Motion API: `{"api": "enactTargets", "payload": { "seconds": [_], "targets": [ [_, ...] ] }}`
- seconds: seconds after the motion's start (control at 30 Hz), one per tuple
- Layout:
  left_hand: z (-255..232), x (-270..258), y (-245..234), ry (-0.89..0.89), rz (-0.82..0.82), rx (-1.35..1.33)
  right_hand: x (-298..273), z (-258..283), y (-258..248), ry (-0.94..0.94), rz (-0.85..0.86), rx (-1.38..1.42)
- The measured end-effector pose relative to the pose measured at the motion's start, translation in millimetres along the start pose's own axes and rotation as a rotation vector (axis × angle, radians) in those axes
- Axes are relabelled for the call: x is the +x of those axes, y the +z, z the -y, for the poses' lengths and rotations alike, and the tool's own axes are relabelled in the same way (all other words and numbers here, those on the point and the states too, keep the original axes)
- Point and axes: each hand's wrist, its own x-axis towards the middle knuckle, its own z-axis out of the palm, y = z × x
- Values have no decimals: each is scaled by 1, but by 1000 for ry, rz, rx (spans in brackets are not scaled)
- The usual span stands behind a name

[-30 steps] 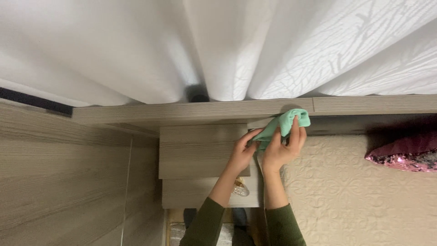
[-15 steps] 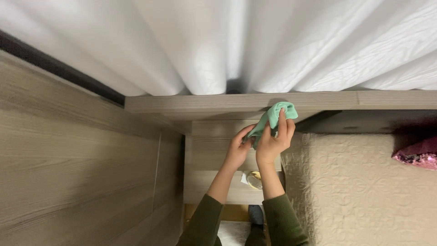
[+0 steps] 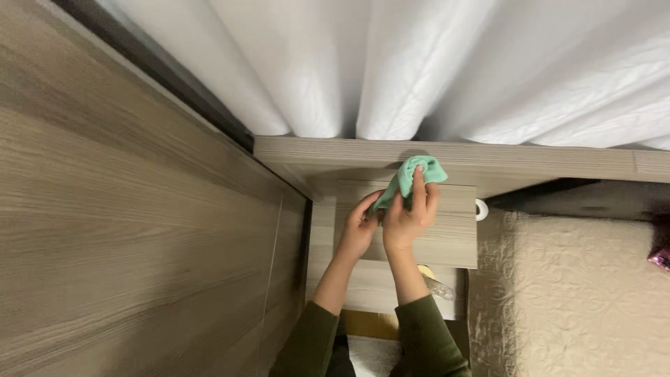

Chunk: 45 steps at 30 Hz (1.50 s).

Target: Wiping down furniture surfaces including a wardrobe and a nightstand using a cleaning cloth

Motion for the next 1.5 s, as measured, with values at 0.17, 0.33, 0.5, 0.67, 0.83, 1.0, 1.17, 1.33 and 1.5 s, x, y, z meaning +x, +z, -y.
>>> {"api": "enactTargets", "payload": {
  "seconds": [0.17, 0.33, 0.5, 0.67, 0.83, 1.0, 1.17, 1.33, 1.5],
  "targets": [
    [-1, 0, -44, -31, -14, 5, -17, 31, 23, -87, 34, -1],
    [-53, -9, -67, -74, -68, -48, -37, 52, 50, -209, 7, 9],
    [-59, -14, -100, -72, -119, 33, -44, 87, 67, -281, 14, 42],
    [3, -14, -146, -1, -214, -43, -58, 112, 87, -338, 53, 119],
    [-45, -20, -152, 22, -264, -210, -73, 129, 106, -406, 81, 137],
    [-103, -18, -147, 1, -312, -84, -71, 165, 108, -465, 142, 155],
    [-75, -32, -158, 22, -342, -132, -91, 156, 101, -408, 252, 203],
    [-43, -47, -162, -42, -347, -116, -116, 131, 83, -238, 354, 244],
    [-32, -43, -162, -81, -307, -94, -116, 123, 92, 126, 282, 296]
  ]
}}
